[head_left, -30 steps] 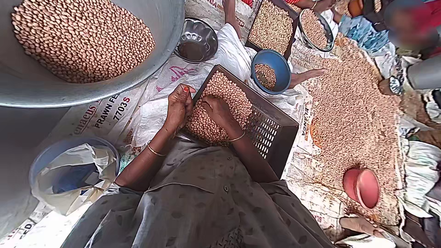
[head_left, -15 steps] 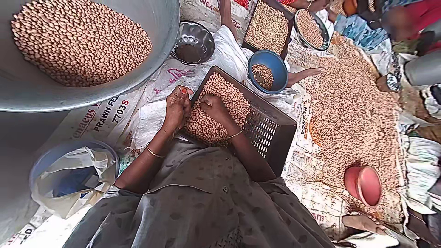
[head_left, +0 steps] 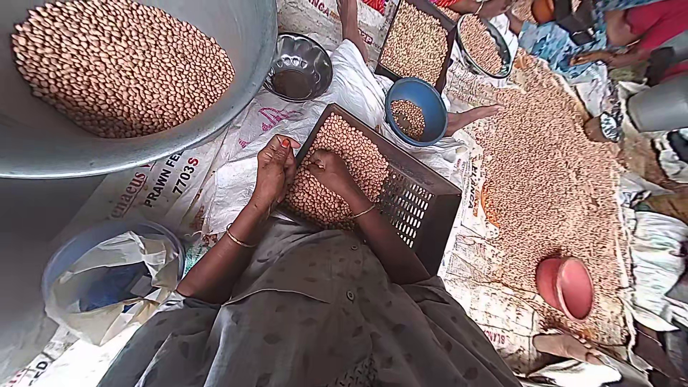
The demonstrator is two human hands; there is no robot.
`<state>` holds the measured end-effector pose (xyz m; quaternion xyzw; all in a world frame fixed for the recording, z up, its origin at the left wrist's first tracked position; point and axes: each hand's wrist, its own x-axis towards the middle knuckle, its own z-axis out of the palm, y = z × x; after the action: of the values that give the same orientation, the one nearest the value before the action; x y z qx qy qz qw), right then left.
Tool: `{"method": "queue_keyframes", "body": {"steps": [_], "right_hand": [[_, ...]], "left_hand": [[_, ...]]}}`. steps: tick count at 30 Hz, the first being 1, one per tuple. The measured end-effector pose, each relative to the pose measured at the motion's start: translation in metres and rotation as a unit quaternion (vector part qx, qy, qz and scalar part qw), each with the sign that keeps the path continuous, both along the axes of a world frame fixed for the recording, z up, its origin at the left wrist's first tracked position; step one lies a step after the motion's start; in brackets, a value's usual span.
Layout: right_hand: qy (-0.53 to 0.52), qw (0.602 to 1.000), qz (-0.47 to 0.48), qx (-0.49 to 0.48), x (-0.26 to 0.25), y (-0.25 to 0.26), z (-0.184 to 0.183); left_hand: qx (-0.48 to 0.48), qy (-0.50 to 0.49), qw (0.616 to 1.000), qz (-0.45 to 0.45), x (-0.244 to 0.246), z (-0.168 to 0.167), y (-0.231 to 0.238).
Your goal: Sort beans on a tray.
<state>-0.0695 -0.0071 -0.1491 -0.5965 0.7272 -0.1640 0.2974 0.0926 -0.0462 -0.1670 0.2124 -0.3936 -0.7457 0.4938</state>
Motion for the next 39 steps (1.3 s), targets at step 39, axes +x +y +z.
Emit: {"method": "queue_keyframes", "body": {"steps": [39], "right_hand": [[-0.136, 0.976, -0.084, -0.147, -0.041, 0.039, 0.052]], "left_hand": [[0.076, 0.064, 0.966, -0.238, 0.01, 0.003, -0.004]]}}
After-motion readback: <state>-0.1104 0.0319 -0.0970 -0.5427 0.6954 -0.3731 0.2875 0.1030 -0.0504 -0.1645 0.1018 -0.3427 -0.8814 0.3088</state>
